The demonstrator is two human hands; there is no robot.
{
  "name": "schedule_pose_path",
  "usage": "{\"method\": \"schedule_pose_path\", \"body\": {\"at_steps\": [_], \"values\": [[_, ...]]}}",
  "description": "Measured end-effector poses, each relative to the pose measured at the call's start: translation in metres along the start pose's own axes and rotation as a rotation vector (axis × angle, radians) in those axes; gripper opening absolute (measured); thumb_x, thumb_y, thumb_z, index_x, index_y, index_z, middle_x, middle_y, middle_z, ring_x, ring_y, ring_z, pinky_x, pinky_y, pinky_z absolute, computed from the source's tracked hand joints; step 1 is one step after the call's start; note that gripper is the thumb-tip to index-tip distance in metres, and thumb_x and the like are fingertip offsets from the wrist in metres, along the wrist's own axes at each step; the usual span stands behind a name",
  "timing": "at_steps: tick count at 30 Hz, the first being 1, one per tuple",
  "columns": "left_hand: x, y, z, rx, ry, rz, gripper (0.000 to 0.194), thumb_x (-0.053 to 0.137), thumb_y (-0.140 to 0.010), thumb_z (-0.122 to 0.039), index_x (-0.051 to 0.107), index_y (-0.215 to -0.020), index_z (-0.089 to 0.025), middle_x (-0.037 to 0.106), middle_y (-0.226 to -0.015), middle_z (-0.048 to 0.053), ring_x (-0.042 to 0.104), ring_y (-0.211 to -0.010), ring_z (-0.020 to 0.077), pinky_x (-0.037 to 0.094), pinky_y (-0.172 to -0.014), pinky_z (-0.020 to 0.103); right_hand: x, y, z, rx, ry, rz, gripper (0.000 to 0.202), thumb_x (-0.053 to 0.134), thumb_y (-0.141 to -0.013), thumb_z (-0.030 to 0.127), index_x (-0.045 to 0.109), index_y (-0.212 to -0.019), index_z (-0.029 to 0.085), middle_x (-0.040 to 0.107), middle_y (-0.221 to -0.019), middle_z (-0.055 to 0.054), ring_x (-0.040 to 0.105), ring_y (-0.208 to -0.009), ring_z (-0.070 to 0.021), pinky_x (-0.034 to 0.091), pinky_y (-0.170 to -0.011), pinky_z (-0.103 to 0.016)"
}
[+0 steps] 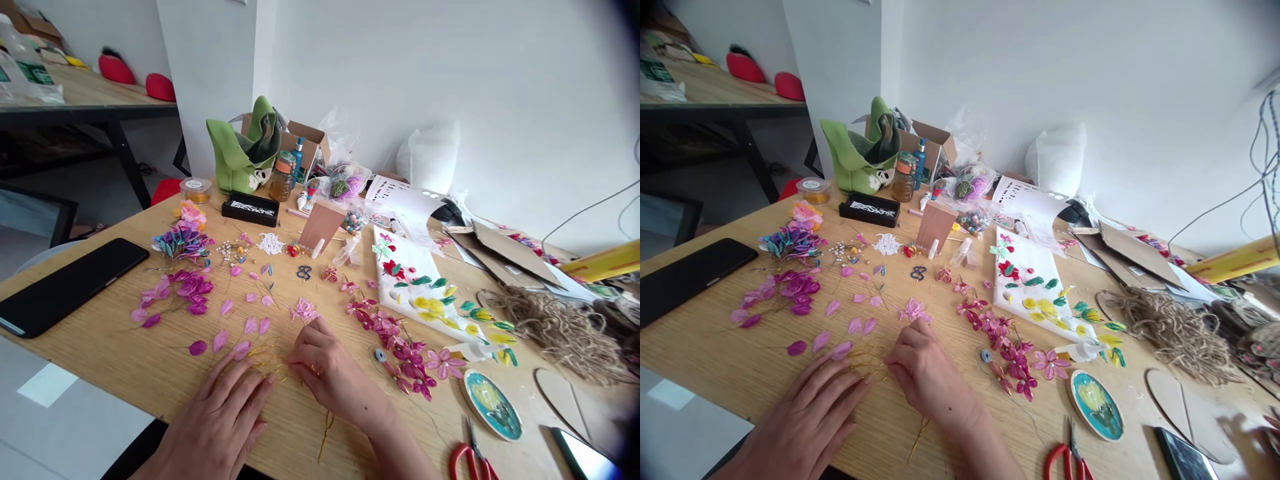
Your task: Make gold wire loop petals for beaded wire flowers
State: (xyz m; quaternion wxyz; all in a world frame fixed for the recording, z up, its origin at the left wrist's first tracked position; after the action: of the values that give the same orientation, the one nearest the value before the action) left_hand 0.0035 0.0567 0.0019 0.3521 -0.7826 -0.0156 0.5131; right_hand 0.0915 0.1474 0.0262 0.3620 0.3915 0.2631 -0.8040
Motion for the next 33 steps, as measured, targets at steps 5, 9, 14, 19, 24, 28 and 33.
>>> {"method": "schedule_pose_path", "body": {"at_steps": [5, 9, 14, 19, 24, 28, 33], "values": [[-0.001, -0.003, 0.0, -0.011, -0.028, 0.004, 0.035, 0.046, -0.098, -0.036, 0.068, -0.119, -0.016, 0.068, -0.121, 0.005, 0.047, -0.127, 0.0276, 0.02, -0.118, 0.041, 0.005, 0.002, 0.003, -0.02, 0.013, 0.064, 0.016, 0.057, -0.092, 0.009, 0.065, -0.083, 0.02, 0.058, -0.086, -0.001, 0.051, -0.087, -0.0163, 0.042, -0.082, -0.031], [-0.002, -0.004, -0.001, -0.024, -0.025, -0.004, 0.036, 0.045, -0.099, -0.036, 0.066, -0.121, -0.017, 0.068, -0.122, 0.005, 0.048, -0.126, 0.0259, 0.022, -0.118, 0.04, 0.007, 0.003, 0.004, -0.015, 0.038, 0.089, 0.019, 0.056, -0.092, 0.009, 0.067, -0.083, 0.022, 0.057, -0.085, -0.002, 0.05, -0.088, -0.0174, 0.042, -0.08, -0.03], [-0.004, -0.003, 0.0, -0.03, 0.016, -0.038, 0.035, 0.043, -0.1, -0.033, 0.069, -0.115, -0.015, 0.07, -0.118, 0.005, 0.051, -0.122, 0.0239, 0.025, -0.117, 0.038, 0.007, 0.002, 0.004, -0.006, 0.038, 0.093, 0.019, 0.055, -0.094, 0.011, 0.067, -0.084, 0.021, 0.058, -0.084, -0.002, 0.05, -0.088, -0.0177, 0.042, -0.079, -0.03], [-0.004, -0.003, 0.001, -0.036, 0.014, -0.029, 0.036, 0.042, -0.1, -0.033, 0.07, -0.114, -0.015, 0.07, -0.119, 0.005, 0.051, -0.123, 0.0255, 0.024, -0.117, 0.039, -0.002, 0.0, 0.005, 0.024, 0.044, -0.012, 0.022, 0.051, -0.097, 0.014, 0.064, -0.08, 0.018, 0.058, -0.083, -0.003, 0.05, -0.084, -0.0169, 0.043, -0.077, -0.03], [-0.003, -0.004, -0.001, -0.033, 0.006, -0.012, 0.036, 0.043, -0.1, -0.034, 0.071, -0.113, -0.015, 0.071, -0.117, 0.004, 0.052, -0.122, 0.0256, 0.024, -0.117, 0.04, 0.012, -0.003, 0.017, -0.022, 0.152, 0.047, 0.021, 0.053, -0.094, 0.009, 0.058, -0.075, 0.016, 0.059, -0.081, -0.003, 0.049, -0.084, -0.0173, 0.043, -0.081, -0.031], [-0.002, -0.003, 0.0, -0.029, -0.001, -0.023, 0.035, 0.043, -0.1, -0.033, 0.071, -0.113, -0.017, 0.071, -0.114, 0.004, 0.053, -0.12, 0.0248, 0.024, -0.117, 0.04, 0.024, -0.003, 0.02, -0.048, 0.242, 0.085, 0.019, 0.052, -0.095, 0.01, 0.058, -0.077, 0.016, 0.058, -0.081, -0.004, 0.048, -0.084, -0.0186, 0.042, -0.078, -0.031], [0.001, -0.005, 0.003, -0.039, -0.008, -0.013, 0.034, 0.043, -0.099, -0.031, 0.072, -0.111, -0.017, 0.072, -0.112, 0.004, 0.053, -0.12, 0.025, 0.025, -0.117, 0.042, 0.03, -0.001, 0.019, -0.058, 0.322, 0.062, 0.019, 0.054, -0.094, 0.01, 0.055, -0.075, 0.015, 0.057, -0.082, -0.004, 0.045, -0.082, -0.0188, 0.04, -0.075, -0.032]]}}
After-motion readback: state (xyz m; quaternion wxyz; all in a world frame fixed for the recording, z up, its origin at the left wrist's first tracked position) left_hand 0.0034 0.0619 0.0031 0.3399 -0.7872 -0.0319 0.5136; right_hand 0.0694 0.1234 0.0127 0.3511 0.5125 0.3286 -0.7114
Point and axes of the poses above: each hand's wrist, its own y-axis away from the middle knuckle, its own x-axis out of the palm, z = x × y, the point moved 10 cm from there along -y, towards the middle knuckle
